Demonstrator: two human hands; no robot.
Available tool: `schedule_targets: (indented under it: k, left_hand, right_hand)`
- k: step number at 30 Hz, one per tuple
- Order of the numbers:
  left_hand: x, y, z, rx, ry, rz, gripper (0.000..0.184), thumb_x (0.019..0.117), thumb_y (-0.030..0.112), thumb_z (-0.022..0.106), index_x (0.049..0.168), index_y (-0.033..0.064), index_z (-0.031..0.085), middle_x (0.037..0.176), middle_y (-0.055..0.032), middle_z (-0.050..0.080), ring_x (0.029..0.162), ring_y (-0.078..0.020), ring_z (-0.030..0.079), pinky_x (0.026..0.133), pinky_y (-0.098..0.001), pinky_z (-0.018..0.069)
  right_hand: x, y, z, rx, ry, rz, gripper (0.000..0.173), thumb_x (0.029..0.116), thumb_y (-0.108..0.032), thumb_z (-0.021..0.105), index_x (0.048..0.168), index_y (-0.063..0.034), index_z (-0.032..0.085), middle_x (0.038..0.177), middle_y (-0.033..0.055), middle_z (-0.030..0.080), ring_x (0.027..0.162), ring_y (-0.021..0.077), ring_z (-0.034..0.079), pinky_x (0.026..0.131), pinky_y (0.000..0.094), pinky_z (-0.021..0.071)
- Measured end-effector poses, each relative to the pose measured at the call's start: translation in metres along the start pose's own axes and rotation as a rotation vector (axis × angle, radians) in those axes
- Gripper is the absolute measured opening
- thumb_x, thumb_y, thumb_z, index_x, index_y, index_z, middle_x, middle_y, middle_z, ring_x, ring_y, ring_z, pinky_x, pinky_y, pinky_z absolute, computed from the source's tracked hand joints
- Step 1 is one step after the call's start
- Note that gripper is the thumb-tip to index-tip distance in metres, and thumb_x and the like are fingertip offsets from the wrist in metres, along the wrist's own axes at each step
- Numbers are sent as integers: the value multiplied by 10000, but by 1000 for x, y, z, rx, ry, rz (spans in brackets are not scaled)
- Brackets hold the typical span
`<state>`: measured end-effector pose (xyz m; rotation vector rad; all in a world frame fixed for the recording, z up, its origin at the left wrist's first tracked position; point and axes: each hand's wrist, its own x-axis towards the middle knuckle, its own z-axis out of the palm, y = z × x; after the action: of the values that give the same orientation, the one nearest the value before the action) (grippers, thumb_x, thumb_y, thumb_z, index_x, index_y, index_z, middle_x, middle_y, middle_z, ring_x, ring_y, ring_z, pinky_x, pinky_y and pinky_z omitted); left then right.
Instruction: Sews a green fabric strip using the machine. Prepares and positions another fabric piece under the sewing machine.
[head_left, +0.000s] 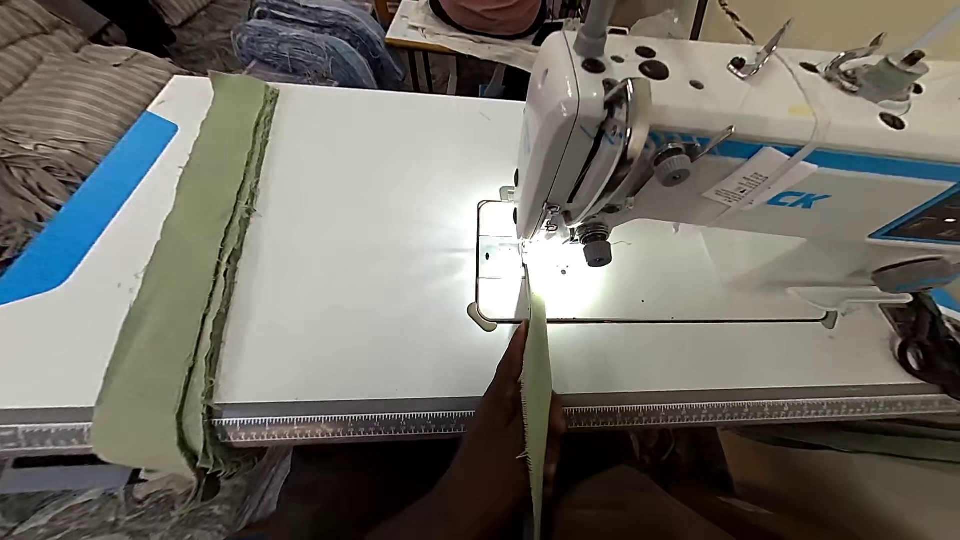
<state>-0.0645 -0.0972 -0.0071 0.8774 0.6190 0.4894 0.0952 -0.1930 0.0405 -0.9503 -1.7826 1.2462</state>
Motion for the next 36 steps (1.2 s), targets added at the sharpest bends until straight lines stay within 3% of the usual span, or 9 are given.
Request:
schedule_targets:
  k: [2, 6, 8, 13, 17, 22, 29, 34, 36]
  left_hand:
    - [-15, -7, -4, 168, 11, 77, 861, 978, 114, 612, 1638, 52, 63, 1143, -25, 665, 864, -44, 664, 749, -213, 584]
    - [-26, -16, -5, 457, 50, 2, 851, 925, 78, 602, 1632, 40, 131, 938, -16, 675, 664, -110, 641, 575, -311, 585]
    - [-25, -13, -1, 618, 20, -42, 791, 963, 95, 544, 1629, 51, 119, 971, -15, 681, 694, -105, 657, 665, -337, 602]
    - [-22, -9, 4, 842, -59, 23, 761, 995, 78, 502, 1626, -15, 88, 1182, -140, 679, 930, -151, 702, 846, -363, 595]
    - [-21, -13, 4, 841, -45, -4, 732, 980, 54, 520, 1592, -86, 143, 1212, -172, 682, 1002, -164, 710, 892, -367, 588]
    - [-23, -20, 8, 701, 59, 63, 579, 1070, 79, 419, 1557, -142, 198, 1505, -230, 498, 1327, -114, 568, 1109, -257, 465]
    - [-23, -31, 2, 534, 69, 88, 601, 1087, 83, 439, 1590, -98, 164, 1616, -200, 364, 1413, -101, 481, 1170, -264, 416]
    - [-23, -28, 5, 561, 110, 35, 593, 1074, 72, 441, 1597, -52, 190, 1481, -130, 530, 876, -32, 687, 784, -248, 606]
    - [-23, -29, 2, 567, 76, 63, 595, 1078, 75, 432, 1594, -80, 179, 1584, -170, 421, 1271, -50, 586, 1071, -235, 494]
  right_hand:
    - [11, 15, -3, 10, 252, 3, 347, 990, -357, 684, 857, -39, 725, 783, 56, 680, 727, 120, 650, 646, 293, 557]
    - [66, 56, -15, -462, 728, 313, 254, 935, -351, 721, 1116, -175, 745, 823, -68, 648, 611, 31, 572, 522, 215, 508]
    - [90, 69, -25, -659, 687, 439, 495, 902, -421, 751, 1291, -120, 689, 950, 19, 642, 684, 113, 597, 582, 298, 537]
    - [110, 69, -34, -855, 712, 454, 271, 946, -128, 651, 1193, -74, 747, 892, 59, 670, 683, 155, 625, 583, 328, 537]
    - [105, 59, -22, -942, 530, 576, 583, 844, -116, 730, 1402, -20, 592, 1132, 139, 577, 891, 251, 637, 708, 382, 564]
    - [99, 62, -19, -915, 564, 564, 626, 806, -134, 754, 1407, -56, 597, 1178, 109, 562, 902, 211, 633, 690, 340, 561]
    - [96, 66, -17, -913, 602, 520, 586, 807, -110, 738, 1380, -59, 623, 1148, 93, 570, 901, 191, 630, 675, 312, 555]
    - [95, 66, -18, -903, 586, 517, 571, 815, -125, 729, 1373, -61, 629, 1141, 82, 575, 897, 173, 624, 678, 297, 549]
    - [94, 66, -18, -888, 583, 512, 573, 818, -110, 726, 1379, -56, 624, 1148, 82, 575, 911, 177, 621, 686, 303, 548]
